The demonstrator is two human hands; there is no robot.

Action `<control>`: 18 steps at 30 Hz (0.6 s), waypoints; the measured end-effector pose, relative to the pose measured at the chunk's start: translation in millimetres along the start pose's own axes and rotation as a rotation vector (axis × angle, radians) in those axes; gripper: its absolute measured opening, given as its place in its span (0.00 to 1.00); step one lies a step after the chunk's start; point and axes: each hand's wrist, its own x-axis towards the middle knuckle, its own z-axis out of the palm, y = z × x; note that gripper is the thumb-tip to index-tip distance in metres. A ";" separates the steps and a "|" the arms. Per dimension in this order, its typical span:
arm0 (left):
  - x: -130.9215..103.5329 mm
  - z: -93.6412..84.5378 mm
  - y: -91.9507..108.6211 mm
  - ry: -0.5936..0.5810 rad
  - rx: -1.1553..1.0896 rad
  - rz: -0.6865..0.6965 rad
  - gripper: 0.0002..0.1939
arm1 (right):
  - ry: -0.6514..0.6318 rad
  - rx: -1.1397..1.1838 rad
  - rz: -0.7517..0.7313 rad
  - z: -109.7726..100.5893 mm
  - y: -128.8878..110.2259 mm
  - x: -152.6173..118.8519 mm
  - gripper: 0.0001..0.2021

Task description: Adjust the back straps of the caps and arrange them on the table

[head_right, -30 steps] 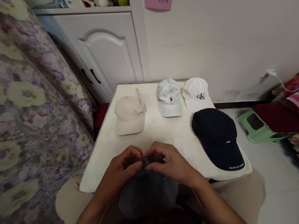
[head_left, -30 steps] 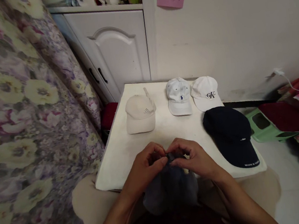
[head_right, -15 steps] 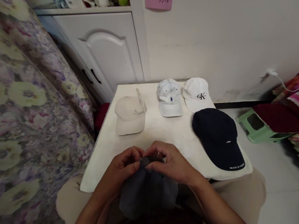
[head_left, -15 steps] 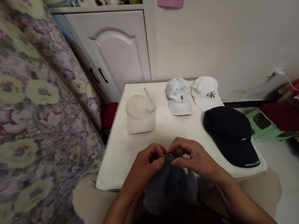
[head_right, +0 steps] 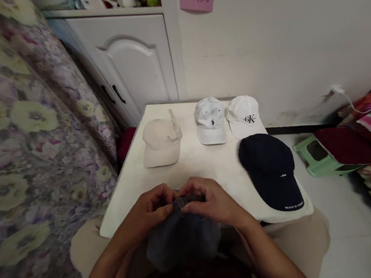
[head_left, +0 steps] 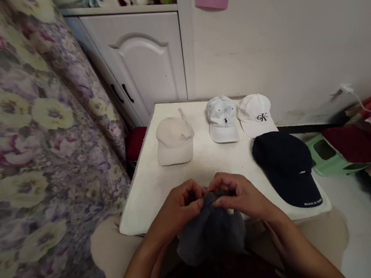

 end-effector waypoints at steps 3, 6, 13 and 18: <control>-1.4 -1.8 -1.2 -0.022 0.016 0.018 0.11 | 0.011 -0.014 -0.026 0.3 0.3 -0.1 0.10; -1.7 -3.2 -2.6 -0.026 0.023 0.029 0.10 | 0.019 -0.065 -0.050 1.1 -0.9 -0.7 0.09; 0.4 -1.9 -3.5 0.000 -0.012 0.013 0.12 | 0.055 -0.144 -0.073 0.7 -5.2 -2.6 0.09; -2.3 1.3 1.5 0.014 0.026 0.027 0.11 | 0.035 -0.234 -0.105 -1.2 -6.2 -2.6 0.09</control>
